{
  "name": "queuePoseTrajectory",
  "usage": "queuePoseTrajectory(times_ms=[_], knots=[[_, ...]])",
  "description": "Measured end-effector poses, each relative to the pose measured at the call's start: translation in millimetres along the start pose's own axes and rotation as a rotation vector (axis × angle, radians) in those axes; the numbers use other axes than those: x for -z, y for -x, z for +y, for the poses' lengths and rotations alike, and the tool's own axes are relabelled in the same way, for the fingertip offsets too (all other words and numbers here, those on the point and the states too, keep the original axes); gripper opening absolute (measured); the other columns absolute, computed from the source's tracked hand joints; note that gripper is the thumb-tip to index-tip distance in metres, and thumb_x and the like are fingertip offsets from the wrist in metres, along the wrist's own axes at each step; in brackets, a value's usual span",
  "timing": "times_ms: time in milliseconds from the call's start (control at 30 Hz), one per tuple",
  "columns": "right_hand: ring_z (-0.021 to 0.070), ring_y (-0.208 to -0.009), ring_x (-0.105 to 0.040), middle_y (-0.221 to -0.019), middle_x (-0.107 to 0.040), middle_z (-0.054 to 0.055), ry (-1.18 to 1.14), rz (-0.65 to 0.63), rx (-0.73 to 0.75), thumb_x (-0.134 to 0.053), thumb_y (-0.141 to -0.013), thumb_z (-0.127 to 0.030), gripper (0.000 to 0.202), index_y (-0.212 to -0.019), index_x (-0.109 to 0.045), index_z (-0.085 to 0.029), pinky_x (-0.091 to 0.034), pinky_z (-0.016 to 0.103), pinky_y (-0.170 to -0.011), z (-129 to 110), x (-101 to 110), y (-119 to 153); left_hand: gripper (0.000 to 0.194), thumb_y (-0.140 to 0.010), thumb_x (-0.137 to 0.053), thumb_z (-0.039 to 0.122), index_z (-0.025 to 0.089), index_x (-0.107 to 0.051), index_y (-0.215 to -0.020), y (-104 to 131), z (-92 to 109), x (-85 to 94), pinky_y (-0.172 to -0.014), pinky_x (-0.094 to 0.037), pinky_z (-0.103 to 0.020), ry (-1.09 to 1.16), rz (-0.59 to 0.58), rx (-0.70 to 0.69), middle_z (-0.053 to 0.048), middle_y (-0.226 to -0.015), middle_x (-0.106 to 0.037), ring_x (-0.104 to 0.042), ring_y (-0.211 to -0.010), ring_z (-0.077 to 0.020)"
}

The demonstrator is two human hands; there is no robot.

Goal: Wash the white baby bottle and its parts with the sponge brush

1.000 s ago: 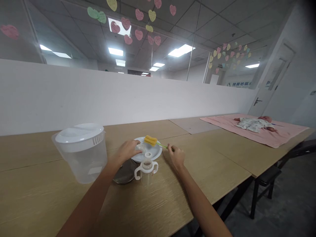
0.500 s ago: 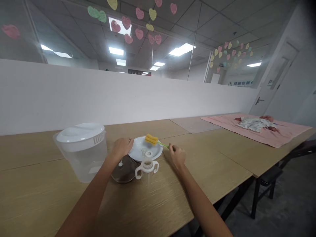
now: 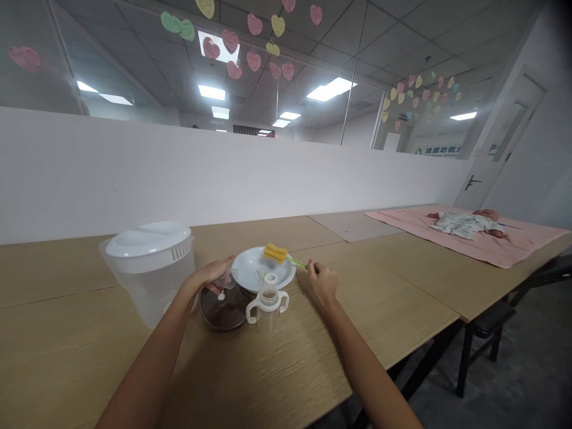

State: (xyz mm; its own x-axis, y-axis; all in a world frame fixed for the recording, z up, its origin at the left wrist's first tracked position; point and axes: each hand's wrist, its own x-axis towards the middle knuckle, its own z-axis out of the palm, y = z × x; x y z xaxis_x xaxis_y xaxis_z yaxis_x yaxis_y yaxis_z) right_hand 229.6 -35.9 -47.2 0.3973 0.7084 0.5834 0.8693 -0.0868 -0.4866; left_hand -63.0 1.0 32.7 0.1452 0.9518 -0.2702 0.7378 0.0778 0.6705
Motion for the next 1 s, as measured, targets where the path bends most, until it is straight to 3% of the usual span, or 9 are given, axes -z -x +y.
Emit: queuePoseTrajectory(times_ms=[100, 267, 433, 533, 633, 767, 1000], knots=[[0.0121, -0.054, -0.053, -0.068, -0.068, 0.008, 0.001, 0.002, 0.001, -0.027, -0.091, -0.043, 0.055, -0.071, -0.071, -0.016, -0.02, 0.027, -0.053, 0.6, -0.8, -0.1, 0.074, -0.064, -0.024, 0.083, 0.015, -0.053, -0.063, -2.7, -1.7, -1.1, -0.052, -0.052, -0.027, 0.122, -0.052, 0.011, -0.01, -0.076, -0.066, -0.063, -0.062, -0.0176], [0.0125, -0.054, -0.053, -0.068, -0.069, 0.009, 0.017, 0.002, 0.007, -0.028, -0.09, -0.043, 0.053, -0.072, -0.071, -0.016, -0.02, 0.026, -0.053, 1.3, -1.2, -0.1, 0.074, -0.066, -0.023, 0.082, 0.014, -0.054, -0.064, -7.6, -3.4, 0.1, -0.052, -0.052, -0.027, 0.122, -0.035, -0.001, -0.007, -0.068, -0.064, -0.061, -0.057, -0.016], [0.0125, -0.055, -0.053, -0.069, -0.069, 0.009, 0.012, -0.017, 0.012, -0.029, -0.09, -0.043, 0.053, -0.069, -0.07, -0.016, -0.02, 0.026, -0.052, 1.7, -1.2, -0.1, 0.069, -0.068, -0.031, 0.079, 0.014, -0.051, -0.058, -4.6, -2.0, -0.3, -0.049, -0.052, -0.032, 0.013, -0.035, 0.126, -0.009, -0.054, -0.059, -0.061, -0.05, -0.0205], [0.0126, -0.056, -0.053, -0.069, -0.069, 0.009, 0.013, -0.017, 0.01, -0.03, -0.09, -0.042, 0.052, -0.07, -0.07, -0.016, -0.02, 0.026, -0.052, 1.3, -0.9, -0.1, 0.063, -0.069, -0.037, 0.075, 0.014, -0.052, -0.059, -2.9, -1.5, -1.6, -0.048, -0.051, -0.031, -0.021, -0.024, 0.11, -0.008, -0.054, -0.059, -0.06, -0.047, -0.0194], [0.0127, -0.055, -0.053, -0.069, -0.069, 0.009, 0.01, -0.026, 0.008, -0.031, -0.09, -0.042, 0.051, -0.07, -0.071, -0.016, -0.02, 0.026, -0.052, 0.8, -0.8, 0.0, 0.058, -0.073, -0.039, 0.069, 0.015, -0.052, -0.06, -4.7, -1.2, -1.4, -0.05, -0.051, -0.028, 0.003, 0.037, 0.036, -0.007, -0.059, -0.062, -0.061, -0.05, -0.0179], [0.0123, -0.054, -0.052, -0.069, -0.069, 0.009, 0.009, -0.026, 0.001, -0.032, -0.09, -0.042, 0.051, -0.071, -0.072, -0.017, -0.02, 0.026, -0.052, 0.8, -1.8, -0.1, 0.06, -0.08, -0.027, 0.063, 0.016, -0.051, -0.052, -6.2, 3.1, 1.2, -0.054, -0.05, -0.028, -0.124, 0.193, -0.026, -0.011, -0.059, -0.064, -0.064, -0.055, -0.0205], [0.0125, -0.054, -0.053, -0.068, -0.069, 0.008, 0.02, -0.026, 0.014, -0.031, -0.09, -0.042, 0.052, -0.071, -0.071, -0.017, -0.019, 0.027, -0.052, 1.6, -2.8, -0.3, 0.062, -0.08, -0.021, 0.063, 0.019, -0.052, -0.047, 3.9, 16.4, 9.5, -0.077, -0.045, -0.038, -0.312, 0.388, -0.101, -0.015, -0.057, -0.064, -0.065, -0.077, -0.0313]])
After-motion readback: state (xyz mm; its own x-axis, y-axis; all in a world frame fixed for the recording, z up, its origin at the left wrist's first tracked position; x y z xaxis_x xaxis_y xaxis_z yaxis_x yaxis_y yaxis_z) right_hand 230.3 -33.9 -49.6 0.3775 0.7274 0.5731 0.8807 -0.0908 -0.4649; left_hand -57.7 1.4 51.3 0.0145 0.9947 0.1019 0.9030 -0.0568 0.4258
